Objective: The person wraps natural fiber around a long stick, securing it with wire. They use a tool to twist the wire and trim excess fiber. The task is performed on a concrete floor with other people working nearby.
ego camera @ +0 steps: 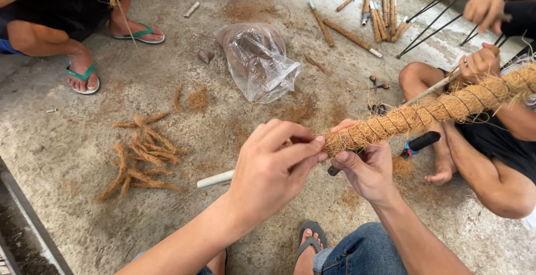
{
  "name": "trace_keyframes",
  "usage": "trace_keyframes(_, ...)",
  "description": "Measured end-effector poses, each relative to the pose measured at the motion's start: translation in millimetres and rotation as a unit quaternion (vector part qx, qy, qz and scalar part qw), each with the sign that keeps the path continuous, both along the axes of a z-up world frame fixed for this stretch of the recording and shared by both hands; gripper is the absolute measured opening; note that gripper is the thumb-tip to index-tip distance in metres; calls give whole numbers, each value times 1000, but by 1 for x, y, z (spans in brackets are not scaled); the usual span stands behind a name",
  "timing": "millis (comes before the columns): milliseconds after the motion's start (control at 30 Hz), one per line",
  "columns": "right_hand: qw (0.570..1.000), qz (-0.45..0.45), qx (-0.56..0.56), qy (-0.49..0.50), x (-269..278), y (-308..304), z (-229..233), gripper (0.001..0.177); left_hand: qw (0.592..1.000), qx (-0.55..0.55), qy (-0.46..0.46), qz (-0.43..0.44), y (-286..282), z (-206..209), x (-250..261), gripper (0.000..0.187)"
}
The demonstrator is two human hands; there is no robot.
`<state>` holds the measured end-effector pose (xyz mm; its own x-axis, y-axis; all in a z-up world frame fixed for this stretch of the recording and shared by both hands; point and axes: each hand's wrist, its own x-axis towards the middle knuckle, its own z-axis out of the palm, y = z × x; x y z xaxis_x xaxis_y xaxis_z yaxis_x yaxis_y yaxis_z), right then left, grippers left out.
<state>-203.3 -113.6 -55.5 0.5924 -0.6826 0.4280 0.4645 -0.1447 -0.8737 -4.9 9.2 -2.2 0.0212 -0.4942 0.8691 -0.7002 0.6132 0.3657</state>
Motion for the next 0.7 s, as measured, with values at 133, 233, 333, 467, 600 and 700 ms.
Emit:
trace_keyframes(133,1000,-6,20,17,-1,-5,-1,43,998,-13,-56,-2,-4,-2,0,21)
trace_keyframes(233,1000,2,25,12,-3,-13,-6,43,995,46,71,-46,-3,9,2,23)
trace_keyframes(333,1000,16,15,-16,-4,-16,-13,42,982,49,167,-71,3,20,11,24)
trace_keyframes(467,998,52,-33,-29,-1,-13,-11,39,994,41,74,-74,8,23,14,29)
trace_keyframes(600,992,74,-96,-18,-2,-12,-8,39,994,59,61,-72,8,13,-1,22)
trace_keyframes(700,992,65,-105,-17,-5,-14,-8,39,998,22,48,-39,12,13,3,25)
